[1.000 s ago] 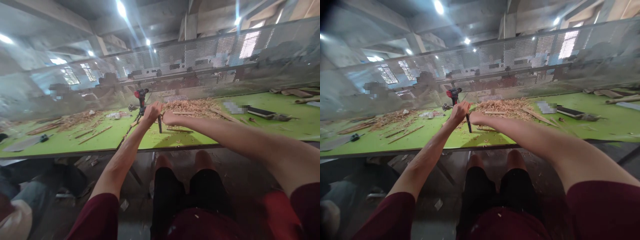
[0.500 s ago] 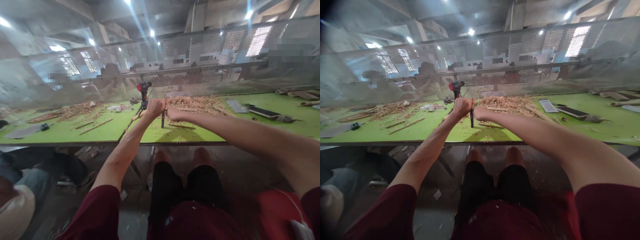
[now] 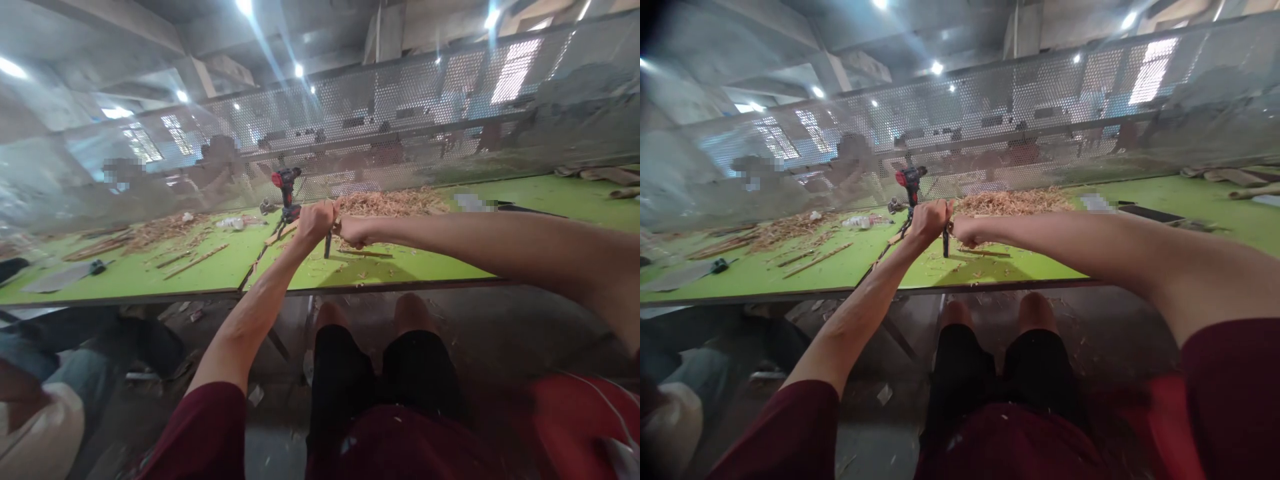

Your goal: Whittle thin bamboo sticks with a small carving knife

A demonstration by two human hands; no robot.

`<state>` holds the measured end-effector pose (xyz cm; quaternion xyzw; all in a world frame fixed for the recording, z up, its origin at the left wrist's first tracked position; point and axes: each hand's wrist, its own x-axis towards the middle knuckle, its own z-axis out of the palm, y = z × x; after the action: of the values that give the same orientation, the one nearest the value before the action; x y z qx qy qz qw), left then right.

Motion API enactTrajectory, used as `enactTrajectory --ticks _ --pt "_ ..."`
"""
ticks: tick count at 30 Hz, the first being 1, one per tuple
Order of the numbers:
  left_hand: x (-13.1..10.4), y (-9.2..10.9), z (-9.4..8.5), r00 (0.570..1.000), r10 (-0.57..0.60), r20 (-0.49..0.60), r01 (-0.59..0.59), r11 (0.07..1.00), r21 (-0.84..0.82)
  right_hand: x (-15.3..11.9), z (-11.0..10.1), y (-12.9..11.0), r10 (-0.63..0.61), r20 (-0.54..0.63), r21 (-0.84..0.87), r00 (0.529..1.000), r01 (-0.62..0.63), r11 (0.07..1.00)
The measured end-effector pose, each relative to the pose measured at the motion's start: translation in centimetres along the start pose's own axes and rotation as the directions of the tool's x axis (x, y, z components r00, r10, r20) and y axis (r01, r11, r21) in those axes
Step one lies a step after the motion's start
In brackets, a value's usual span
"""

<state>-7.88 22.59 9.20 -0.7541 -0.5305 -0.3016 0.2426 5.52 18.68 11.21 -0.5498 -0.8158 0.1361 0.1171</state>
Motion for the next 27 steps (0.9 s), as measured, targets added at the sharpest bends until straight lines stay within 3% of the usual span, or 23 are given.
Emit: enactTrajectory --ticks 3,8,18,27 --pt "0.1 0.2 0.1 0.999 0.04 0.007 -0.04 0.999 -0.013 -0.1 -0.4 0.3 0.047 0.157 0.167 0.986 -0.074 0.983" --pt "0.3 -0.1 0.2 0.992 0.123 0.021 -0.12 0.988 -0.098 -0.6 -0.7 0.6 0.08 0.255 0.347 0.964 -0.168 0.923" --pt "0.9 -0.9 0.6 0.978 0.19 0.082 -0.18 0.977 -0.11 0.1 0.2 0.8 0.099 0.309 0.535 0.946 -0.259 0.804" --pt "0.9 -1.3 0.8 0.982 0.175 0.069 -0.167 0.98 -0.105 0.3 0.5 0.6 0.098 0.261 0.584 0.96 -0.238 0.776"
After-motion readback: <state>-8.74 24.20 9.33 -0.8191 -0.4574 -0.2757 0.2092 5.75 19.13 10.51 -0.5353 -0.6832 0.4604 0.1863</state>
